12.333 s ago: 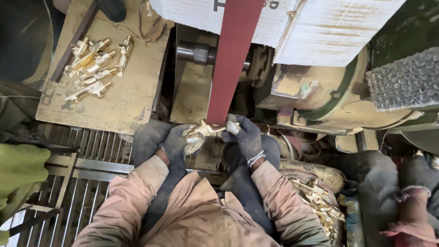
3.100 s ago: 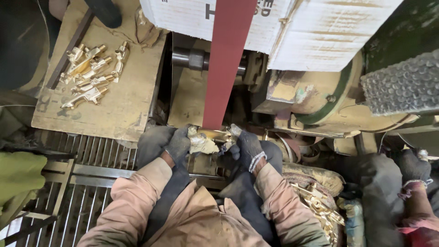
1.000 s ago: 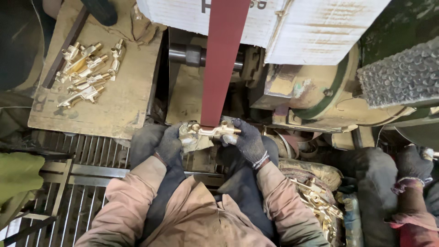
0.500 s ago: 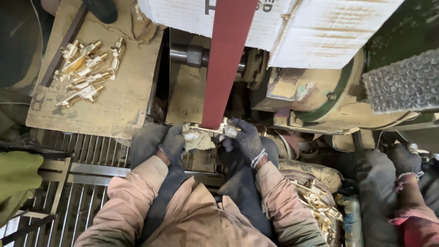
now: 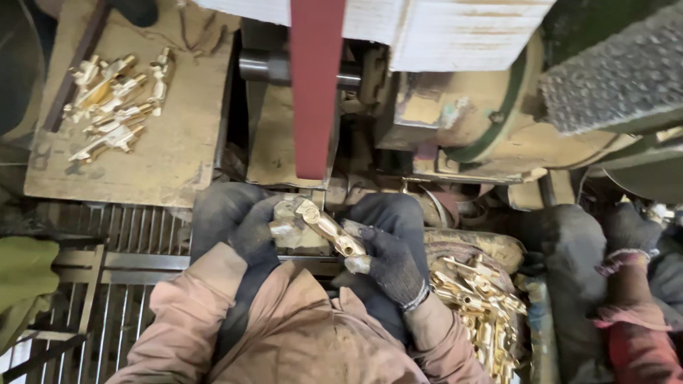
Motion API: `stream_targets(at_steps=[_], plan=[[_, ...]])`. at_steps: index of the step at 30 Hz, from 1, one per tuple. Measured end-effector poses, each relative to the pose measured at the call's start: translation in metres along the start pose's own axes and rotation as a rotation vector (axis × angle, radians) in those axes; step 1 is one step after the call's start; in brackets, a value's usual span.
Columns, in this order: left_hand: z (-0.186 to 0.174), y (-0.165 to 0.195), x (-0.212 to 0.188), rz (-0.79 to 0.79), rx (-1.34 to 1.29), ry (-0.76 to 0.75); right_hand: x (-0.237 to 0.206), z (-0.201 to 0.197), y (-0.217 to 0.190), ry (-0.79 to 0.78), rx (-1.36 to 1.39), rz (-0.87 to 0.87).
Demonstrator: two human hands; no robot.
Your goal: The person repeatedly presses small brass-colored metal parts against a vertical belt sander to smooth their surfaces. They handle the parts one at a time, rotate them to contact different edges, and place finished pieces on a nearby wooden board.
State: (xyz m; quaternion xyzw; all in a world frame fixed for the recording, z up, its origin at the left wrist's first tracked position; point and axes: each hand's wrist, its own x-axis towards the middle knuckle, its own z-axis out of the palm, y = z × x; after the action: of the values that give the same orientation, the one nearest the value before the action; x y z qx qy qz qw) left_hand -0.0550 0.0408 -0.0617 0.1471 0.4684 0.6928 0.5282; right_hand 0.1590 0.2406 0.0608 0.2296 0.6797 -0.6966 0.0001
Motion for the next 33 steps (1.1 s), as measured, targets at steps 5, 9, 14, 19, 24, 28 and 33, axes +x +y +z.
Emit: stream_targets(at_steps=[5,9,14,19,24,28,33], plan=[[-0.014,-0.001,0.006,0.1,0.075,0.059,-0.045,-0.015,0.006,0.295,-0.01,0.043],[-0.019,0.001,0.008,0.076,0.278,0.161,-0.093,-0.045,0.027,0.491,0.401,0.055],[-0.019,0.003,0.005,0.044,0.331,0.11,-0.162,-0.097,0.057,0.848,0.237,0.245],[-0.022,0.002,0.008,0.069,0.537,0.114,-0.231,-0.133,0.083,0.89,0.138,0.443],[-0.016,0.008,0.007,0.054,0.433,0.048,-0.267,-0.154,0.104,0.718,0.194,0.5],[-0.007,0.015,0.0,-0.045,0.507,0.133,-0.261,-0.161,0.113,0.552,-0.028,0.542],[-0.011,0.009,0.0,0.0,0.494,0.086,-0.238,-0.145,0.118,0.54,-0.388,0.697]])
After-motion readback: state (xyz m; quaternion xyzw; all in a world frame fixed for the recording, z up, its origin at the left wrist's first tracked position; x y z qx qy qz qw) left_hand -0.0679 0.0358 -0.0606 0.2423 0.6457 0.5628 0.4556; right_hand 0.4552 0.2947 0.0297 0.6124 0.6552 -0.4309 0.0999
